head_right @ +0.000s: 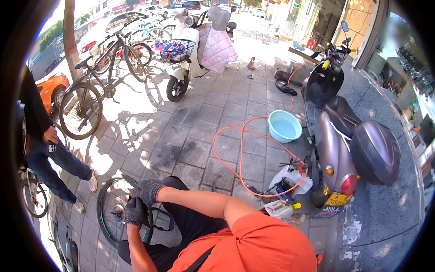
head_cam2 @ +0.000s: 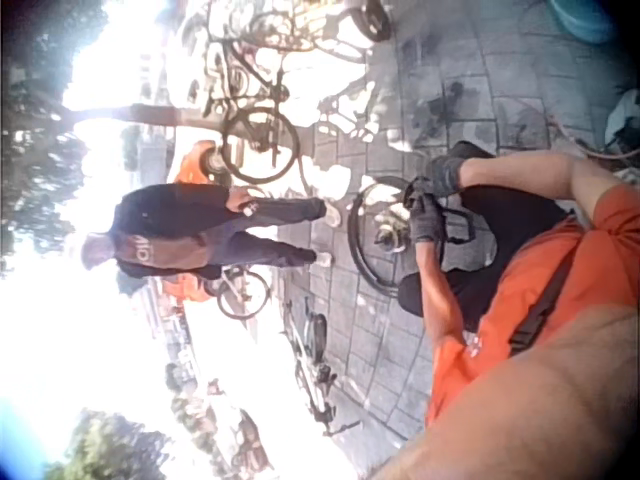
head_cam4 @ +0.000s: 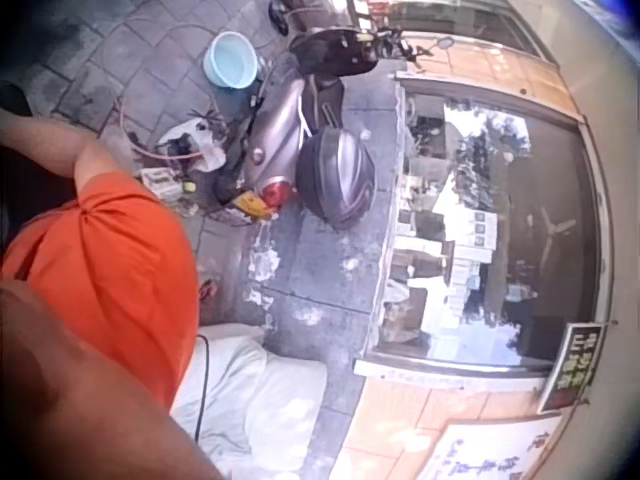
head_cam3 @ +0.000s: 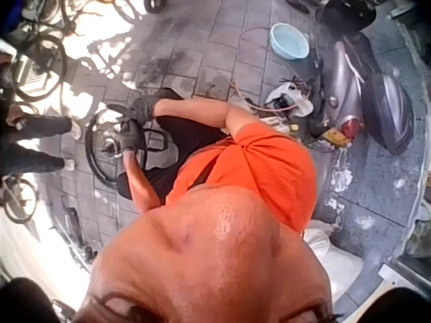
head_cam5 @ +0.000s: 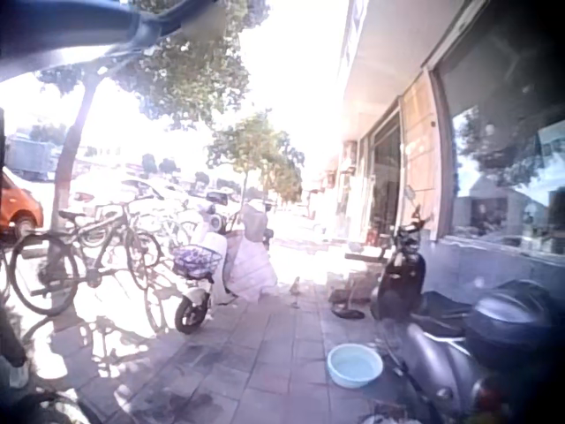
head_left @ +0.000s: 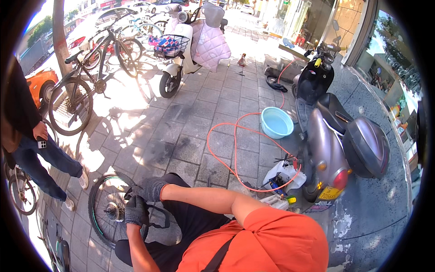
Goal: The person removes a bicycle tire from the rim, then uses a hand pump to inflate the inner tube. After inflating, the person reattaches the tire to the rim.
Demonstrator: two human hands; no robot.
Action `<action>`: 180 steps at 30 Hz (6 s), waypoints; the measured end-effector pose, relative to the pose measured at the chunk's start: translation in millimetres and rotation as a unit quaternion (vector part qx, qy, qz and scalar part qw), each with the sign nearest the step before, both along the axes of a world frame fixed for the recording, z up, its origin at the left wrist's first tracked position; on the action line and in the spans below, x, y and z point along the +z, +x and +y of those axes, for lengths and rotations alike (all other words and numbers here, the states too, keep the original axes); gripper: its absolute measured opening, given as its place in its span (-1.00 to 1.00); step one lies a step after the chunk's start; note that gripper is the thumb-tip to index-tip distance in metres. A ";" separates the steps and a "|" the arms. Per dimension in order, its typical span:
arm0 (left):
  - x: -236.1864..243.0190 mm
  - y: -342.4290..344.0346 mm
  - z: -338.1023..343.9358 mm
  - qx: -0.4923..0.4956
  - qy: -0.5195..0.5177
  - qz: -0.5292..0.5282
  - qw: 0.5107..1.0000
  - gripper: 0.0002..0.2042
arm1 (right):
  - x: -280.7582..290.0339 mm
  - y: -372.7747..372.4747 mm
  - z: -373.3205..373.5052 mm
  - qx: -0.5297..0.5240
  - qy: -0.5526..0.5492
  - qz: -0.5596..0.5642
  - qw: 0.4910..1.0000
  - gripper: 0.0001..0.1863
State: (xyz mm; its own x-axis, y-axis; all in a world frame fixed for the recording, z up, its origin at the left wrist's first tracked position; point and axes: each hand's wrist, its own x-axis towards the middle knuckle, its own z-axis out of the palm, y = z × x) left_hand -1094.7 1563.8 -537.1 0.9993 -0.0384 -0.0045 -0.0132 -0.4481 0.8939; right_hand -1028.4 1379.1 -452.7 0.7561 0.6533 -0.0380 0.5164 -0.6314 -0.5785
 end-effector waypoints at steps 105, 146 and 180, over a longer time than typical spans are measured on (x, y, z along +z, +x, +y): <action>154.4 19.5 164.5 0.075 0.061 0.029 0.995 -0.46 | -53.6 165.2 102.4 -0.250 0.571 0.586 0.518 -0.59; -306.4 -175.1 259.2 0.666 -0.313 0.384 0.558 -0.32 | -93.3 187.3 140.4 -0.201 0.326 0.348 0.856 -0.68; -56.1 -61.1 301.9 0.642 -0.167 -0.007 0.748 -0.63 | -100.1 232.6 126.7 -0.294 0.409 0.220 0.835 -0.60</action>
